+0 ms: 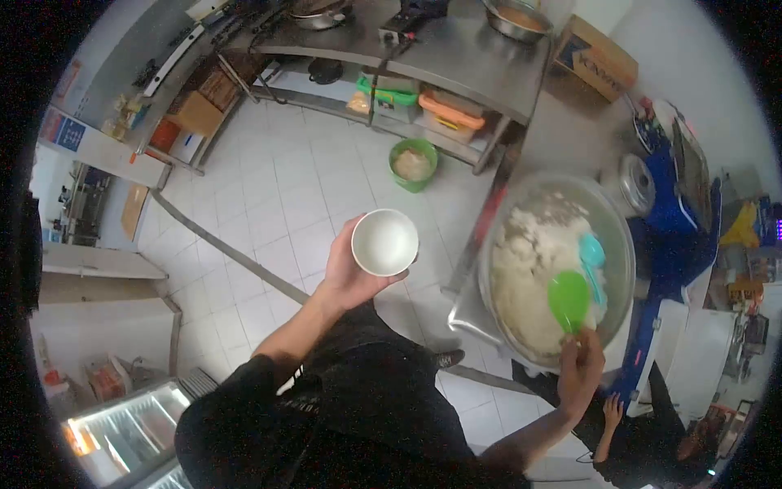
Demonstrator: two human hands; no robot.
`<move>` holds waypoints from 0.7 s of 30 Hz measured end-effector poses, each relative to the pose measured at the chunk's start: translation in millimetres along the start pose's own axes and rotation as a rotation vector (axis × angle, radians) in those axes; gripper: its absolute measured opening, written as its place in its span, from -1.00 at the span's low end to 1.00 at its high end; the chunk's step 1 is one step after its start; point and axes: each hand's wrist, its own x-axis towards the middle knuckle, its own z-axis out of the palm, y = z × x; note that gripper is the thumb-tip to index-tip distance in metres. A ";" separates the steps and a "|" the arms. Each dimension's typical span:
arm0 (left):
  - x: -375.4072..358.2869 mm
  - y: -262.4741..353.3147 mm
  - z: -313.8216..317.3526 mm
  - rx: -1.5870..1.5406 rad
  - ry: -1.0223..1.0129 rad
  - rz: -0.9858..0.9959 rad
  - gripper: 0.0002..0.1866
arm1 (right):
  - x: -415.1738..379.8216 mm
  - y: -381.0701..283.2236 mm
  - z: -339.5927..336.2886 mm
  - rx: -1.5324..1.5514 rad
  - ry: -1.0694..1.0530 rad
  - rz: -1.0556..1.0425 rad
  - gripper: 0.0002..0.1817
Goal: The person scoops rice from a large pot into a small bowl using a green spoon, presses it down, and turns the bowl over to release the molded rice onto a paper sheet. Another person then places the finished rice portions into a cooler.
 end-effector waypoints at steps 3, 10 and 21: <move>-14.7 75.5 -18.7 -0.020 0.298 0.175 -0.58 | 99.5 -86.4 67.3 -0.456 -0.129 -0.284 -0.82; 3.2 208.6 -110.0 -0.075 0.400 0.307 -0.61 | 422.4 -263.2 226.9 -0.287 -0.061 -0.707 -0.75; 115.3 317.8 -130.3 -0.275 0.875 0.587 -0.61 | 850.0 -391.8 472.6 -0.928 0.071 -0.590 -0.76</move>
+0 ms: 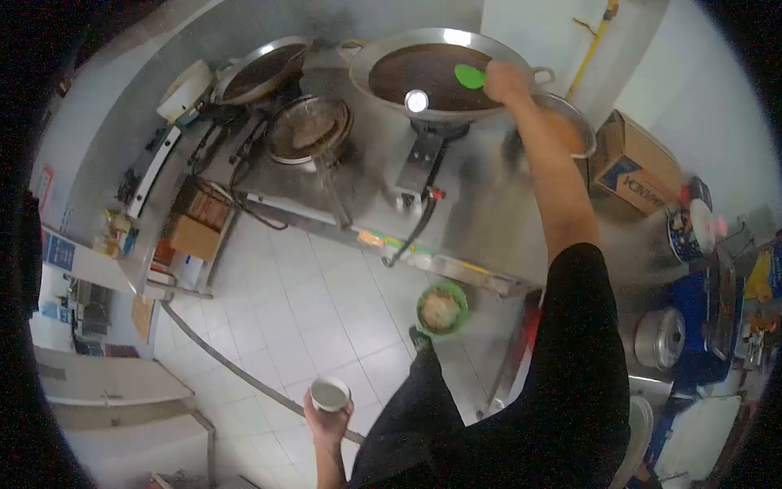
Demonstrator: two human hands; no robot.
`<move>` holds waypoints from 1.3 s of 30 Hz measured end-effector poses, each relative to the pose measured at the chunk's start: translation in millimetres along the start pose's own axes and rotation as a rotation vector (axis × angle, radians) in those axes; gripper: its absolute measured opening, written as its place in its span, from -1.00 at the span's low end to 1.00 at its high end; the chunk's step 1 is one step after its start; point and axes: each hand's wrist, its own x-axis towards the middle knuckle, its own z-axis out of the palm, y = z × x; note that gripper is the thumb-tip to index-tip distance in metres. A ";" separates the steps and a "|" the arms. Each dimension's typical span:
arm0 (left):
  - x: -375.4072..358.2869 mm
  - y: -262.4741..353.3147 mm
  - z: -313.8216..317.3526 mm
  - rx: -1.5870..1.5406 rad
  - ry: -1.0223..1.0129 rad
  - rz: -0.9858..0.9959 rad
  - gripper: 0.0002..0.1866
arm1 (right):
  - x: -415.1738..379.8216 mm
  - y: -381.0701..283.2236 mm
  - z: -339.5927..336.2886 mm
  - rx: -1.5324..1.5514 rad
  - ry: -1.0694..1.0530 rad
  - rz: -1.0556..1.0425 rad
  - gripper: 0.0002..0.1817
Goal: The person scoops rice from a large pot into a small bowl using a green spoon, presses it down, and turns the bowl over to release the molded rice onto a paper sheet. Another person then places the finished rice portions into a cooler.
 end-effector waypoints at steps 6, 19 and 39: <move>27.6 -4.2 54.2 -0.002 0.101 -0.101 -0.54 | 73.1 -20.4 70.9 -0.173 -0.097 -0.061 -0.78; 28.1 6.2 101.5 0.023 -0.233 -0.058 -0.54 | -21.1 -10.6 -2.1 0.040 0.137 -0.102 -0.79; -174.8 -143.2 -62.3 0.526 -0.954 -0.696 -0.59 | -844.1 -90.8 -193.2 0.148 -0.033 0.048 -0.85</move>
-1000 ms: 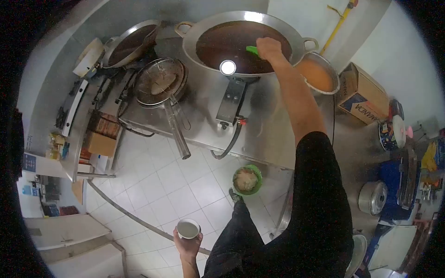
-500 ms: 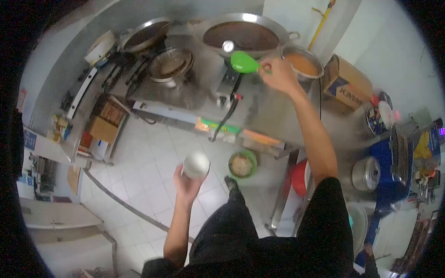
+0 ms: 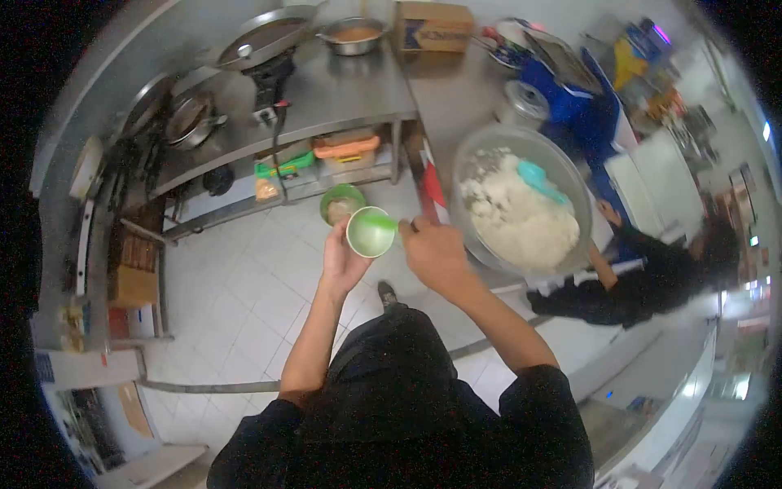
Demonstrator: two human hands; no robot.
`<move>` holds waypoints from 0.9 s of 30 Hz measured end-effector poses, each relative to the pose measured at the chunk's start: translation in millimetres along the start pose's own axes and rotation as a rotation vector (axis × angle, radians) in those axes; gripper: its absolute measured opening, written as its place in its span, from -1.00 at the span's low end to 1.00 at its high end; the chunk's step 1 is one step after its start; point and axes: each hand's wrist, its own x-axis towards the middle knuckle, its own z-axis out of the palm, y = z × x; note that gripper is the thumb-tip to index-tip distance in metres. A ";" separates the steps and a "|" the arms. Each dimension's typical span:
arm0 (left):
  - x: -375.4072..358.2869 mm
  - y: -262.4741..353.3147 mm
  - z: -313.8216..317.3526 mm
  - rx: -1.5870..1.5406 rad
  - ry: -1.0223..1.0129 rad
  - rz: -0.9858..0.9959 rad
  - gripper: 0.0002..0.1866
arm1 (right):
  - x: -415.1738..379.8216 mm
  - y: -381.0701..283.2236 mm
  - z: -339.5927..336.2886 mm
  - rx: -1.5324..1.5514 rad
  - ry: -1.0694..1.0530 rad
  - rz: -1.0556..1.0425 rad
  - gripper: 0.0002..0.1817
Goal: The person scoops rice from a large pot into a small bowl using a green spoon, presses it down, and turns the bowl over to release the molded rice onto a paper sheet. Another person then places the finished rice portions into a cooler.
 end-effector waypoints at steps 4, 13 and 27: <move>-19.3 -70.9 24.3 0.101 -0.042 -0.105 -0.58 | -87.0 11.0 -50.2 -0.083 0.133 0.089 -0.87; -31.7 -237.5 78.2 0.326 -0.183 -0.497 -0.50 | -259.2 91.0 -109.8 -0.170 0.077 0.153 -0.90; -41.6 -360.5 103.6 0.422 0.115 -0.375 -0.53 | -364.3 207.7 -143.8 0.131 0.014 0.481 -0.86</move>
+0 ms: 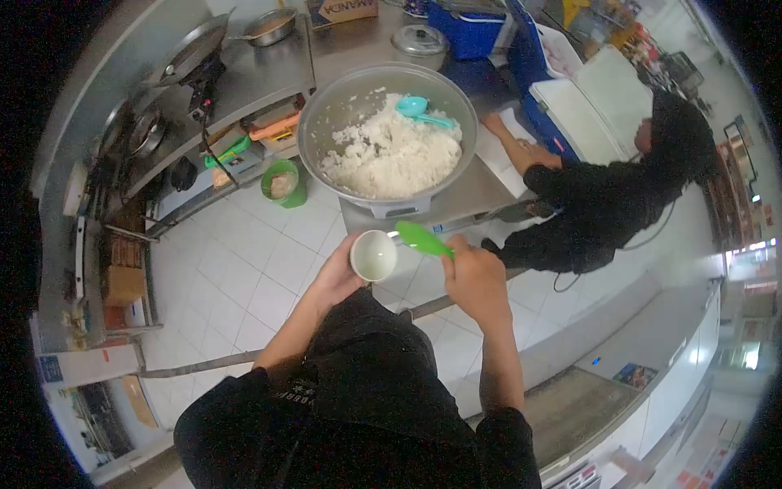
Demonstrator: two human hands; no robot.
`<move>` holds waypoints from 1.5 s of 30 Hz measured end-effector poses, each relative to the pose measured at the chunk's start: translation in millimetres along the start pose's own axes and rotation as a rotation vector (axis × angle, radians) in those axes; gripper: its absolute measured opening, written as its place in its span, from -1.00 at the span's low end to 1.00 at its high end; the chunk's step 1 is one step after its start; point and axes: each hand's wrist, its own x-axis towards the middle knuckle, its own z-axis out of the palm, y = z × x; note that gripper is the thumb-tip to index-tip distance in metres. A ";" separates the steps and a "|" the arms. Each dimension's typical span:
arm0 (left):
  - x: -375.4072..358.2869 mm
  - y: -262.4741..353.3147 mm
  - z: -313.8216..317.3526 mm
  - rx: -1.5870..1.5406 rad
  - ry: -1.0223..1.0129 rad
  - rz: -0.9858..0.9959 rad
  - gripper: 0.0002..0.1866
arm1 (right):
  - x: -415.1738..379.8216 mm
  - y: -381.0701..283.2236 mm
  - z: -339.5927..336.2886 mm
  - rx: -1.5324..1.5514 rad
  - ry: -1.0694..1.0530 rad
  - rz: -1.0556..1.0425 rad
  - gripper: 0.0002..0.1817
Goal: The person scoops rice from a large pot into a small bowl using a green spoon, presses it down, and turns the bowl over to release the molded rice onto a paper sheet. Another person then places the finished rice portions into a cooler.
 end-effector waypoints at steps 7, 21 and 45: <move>5.4 63.4 -56.3 -0.234 0.202 0.239 -0.54 | 119.9 1.8 20.6 -0.172 0.012 0.010 -0.80; 24.2 158.3 -75.1 -0.368 0.339 0.136 -0.55 | 396.1 31.4 243.2 -0.570 -0.321 0.031 -0.71; 29.1 141.9 -78.4 -0.580 0.385 0.208 -0.53 | 407.7 42.5 263.9 -0.195 -0.536 -0.348 -0.70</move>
